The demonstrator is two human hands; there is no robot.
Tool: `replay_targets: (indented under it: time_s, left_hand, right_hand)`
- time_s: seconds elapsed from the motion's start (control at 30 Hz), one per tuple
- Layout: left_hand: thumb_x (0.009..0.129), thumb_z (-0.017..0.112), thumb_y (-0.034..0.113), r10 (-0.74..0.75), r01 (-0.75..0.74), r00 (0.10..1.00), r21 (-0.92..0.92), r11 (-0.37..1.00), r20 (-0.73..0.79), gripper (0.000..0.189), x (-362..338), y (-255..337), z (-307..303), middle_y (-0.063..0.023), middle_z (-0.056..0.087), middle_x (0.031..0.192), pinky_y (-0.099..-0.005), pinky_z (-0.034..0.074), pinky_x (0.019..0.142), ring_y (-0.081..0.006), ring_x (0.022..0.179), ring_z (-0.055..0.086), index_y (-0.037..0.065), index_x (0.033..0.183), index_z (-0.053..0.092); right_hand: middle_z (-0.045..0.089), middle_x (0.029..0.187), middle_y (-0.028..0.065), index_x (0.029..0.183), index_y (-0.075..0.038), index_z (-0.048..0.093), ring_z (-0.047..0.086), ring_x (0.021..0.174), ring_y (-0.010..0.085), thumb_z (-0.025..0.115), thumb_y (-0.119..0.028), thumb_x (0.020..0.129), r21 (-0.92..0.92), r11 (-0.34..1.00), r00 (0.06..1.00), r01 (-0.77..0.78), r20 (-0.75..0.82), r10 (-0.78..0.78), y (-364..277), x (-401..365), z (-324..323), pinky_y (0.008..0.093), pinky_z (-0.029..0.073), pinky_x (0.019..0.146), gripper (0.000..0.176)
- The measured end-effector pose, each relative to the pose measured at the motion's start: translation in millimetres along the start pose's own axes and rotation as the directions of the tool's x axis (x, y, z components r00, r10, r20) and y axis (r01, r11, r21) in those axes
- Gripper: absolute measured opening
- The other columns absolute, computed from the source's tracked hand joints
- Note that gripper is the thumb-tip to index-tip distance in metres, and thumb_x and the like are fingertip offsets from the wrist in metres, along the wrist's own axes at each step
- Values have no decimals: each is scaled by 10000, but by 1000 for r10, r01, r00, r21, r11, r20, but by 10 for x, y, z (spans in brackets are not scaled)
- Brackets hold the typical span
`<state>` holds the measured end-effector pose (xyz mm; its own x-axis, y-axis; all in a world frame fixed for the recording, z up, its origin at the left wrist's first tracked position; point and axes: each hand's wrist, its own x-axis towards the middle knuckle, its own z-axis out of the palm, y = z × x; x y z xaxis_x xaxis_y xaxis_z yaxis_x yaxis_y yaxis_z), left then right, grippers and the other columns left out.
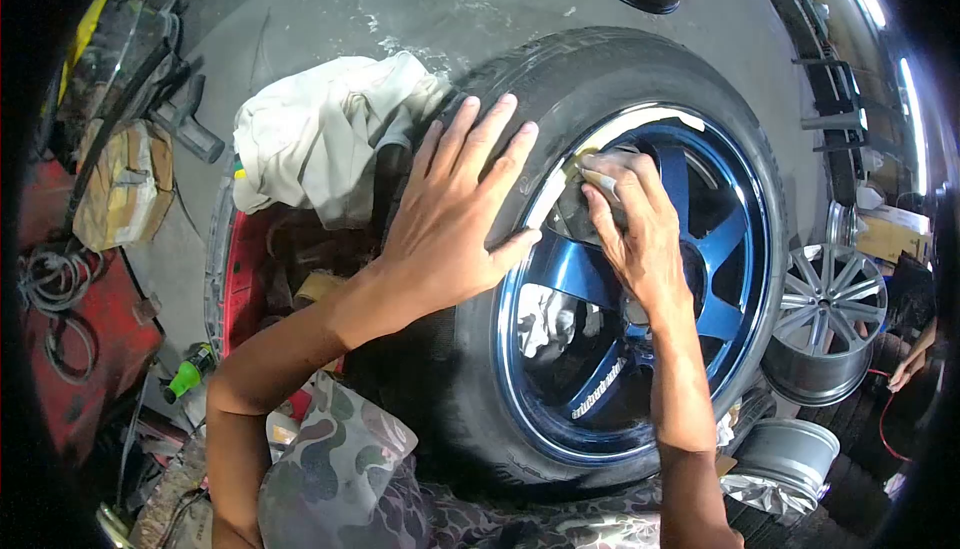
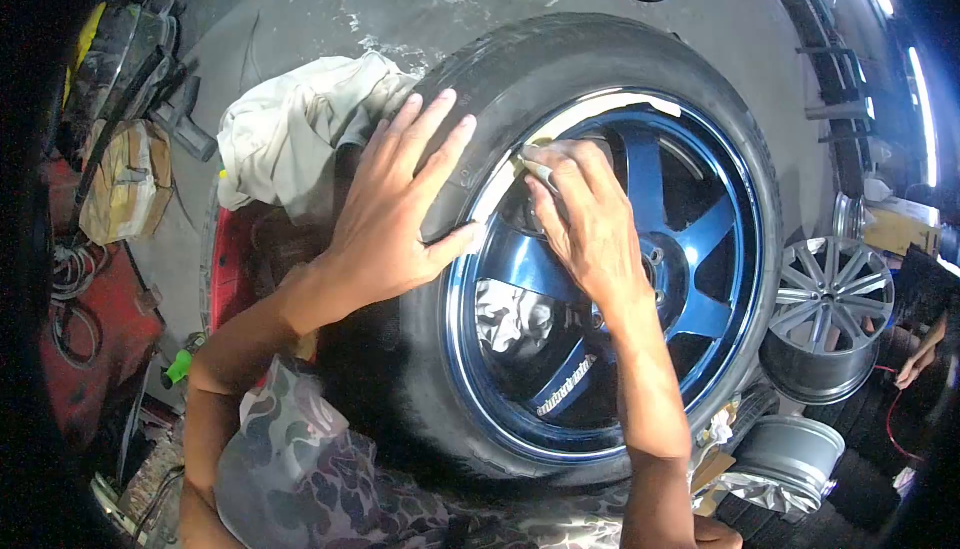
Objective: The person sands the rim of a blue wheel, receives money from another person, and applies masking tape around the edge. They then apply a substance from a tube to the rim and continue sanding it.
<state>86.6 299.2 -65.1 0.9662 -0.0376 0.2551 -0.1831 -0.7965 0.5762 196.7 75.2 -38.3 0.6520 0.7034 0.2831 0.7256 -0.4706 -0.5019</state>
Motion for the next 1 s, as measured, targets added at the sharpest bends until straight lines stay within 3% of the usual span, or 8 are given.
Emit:
replay_targets:
  time_s: [0.07, 0.23, 0.3, 0.4, 0.57, 0.63, 1.0]
  left_hand:
    - [821, 852, 312, -25, 25, 999, -35, 999, -20, 980, -4, -5, -8, -245, 319, 1709, -598, 266, 1273, -504, 1554, 310, 27, 1640, 397]
    - [801, 870, 320, -43, 40, 998, -63, 997, -47, 1008, -13, -29, -2, -251, 345, 1688, -579, 274, 1272, -507, 1544, 322, 23, 1639, 394]
    - [799, 872, 323, -41, 37, 998, -74, 997, -50, 1014, -17, -28, -7, -249, 349, 1686, -581, 276, 1270, -505, 1544, 324, 23, 1640, 392]
    - [794, 876, 319, -41, 38, 998, -70, 997, -49, 1023, -15, -31, -3, -246, 354, 1685, -581, 276, 1271, -502, 1544, 327, 25, 1644, 387]
    - [790, 880, 309, -33, 29, 998, -73, 997, -53, 1030, -19, -39, 27, -240, 353, 1689, -581, 280, 1268, -499, 1540, 333, 36, 1649, 383]
    - [787, 883, 306, -35, 31, 998, -70, 997, -60, 1032, -19, -53, 14, -239, 352, 1689, -581, 282, 1267, -498, 1539, 335, 39, 1649, 384]
    - [816, 873, 316, -19, 14, 998, -81, 997, -59, 994, -24, -45, 23, -248, 336, 1687, -614, 274, 1268, -499, 1547, 321, 23, 1634, 387]
  right_hand:
    - [656, 1193, 152, 1236, -31, 709, 680, 1114, 353, 764, -46, 905, -72, 989, 986, 128, 117, -119, 9, 65, -12, 447, 580, 945, 336]
    - [667, 1156, 127, 1227, -46, 720, 667, 1088, 338, 791, -50, 834, -102, 983, 980, 151, 146, -136, 47, 179, 50, 450, 572, 939, 400]
    - [662, 1152, 117, 1231, -49, 721, 649, 1023, 316, 793, -48, 816, -169, 948, 957, 269, 157, -244, 95, 189, 42, 443, 550, 894, 421]
    - [656, 1128, 106, 1225, -33, 719, 619, 991, 309, 779, -46, 790, -129, 927, 926, 353, 188, -327, 1, 148, 78, 426, 524, 887, 439]
    - [654, 1146, 114, 1214, -19, 714, 612, 997, 315, 768, -56, 779, -202, 928, 940, 312, 207, -270, 57, 249, 9, 439, 528, 900, 440]
    - [653, 1155, 119, 1208, -13, 710, 610, 1003, 320, 756, -51, 775, -101, 944, 929, 315, 237, -285, -1, 235, 24, 444, 531, 895, 437]
    - [642, 1088, 133, 1192, -18, 706, 635, 960, 336, 755, 19, 778, -69, 957, 949, 281, 170, -266, 19, 159, 91, 446, 542, 862, 419]
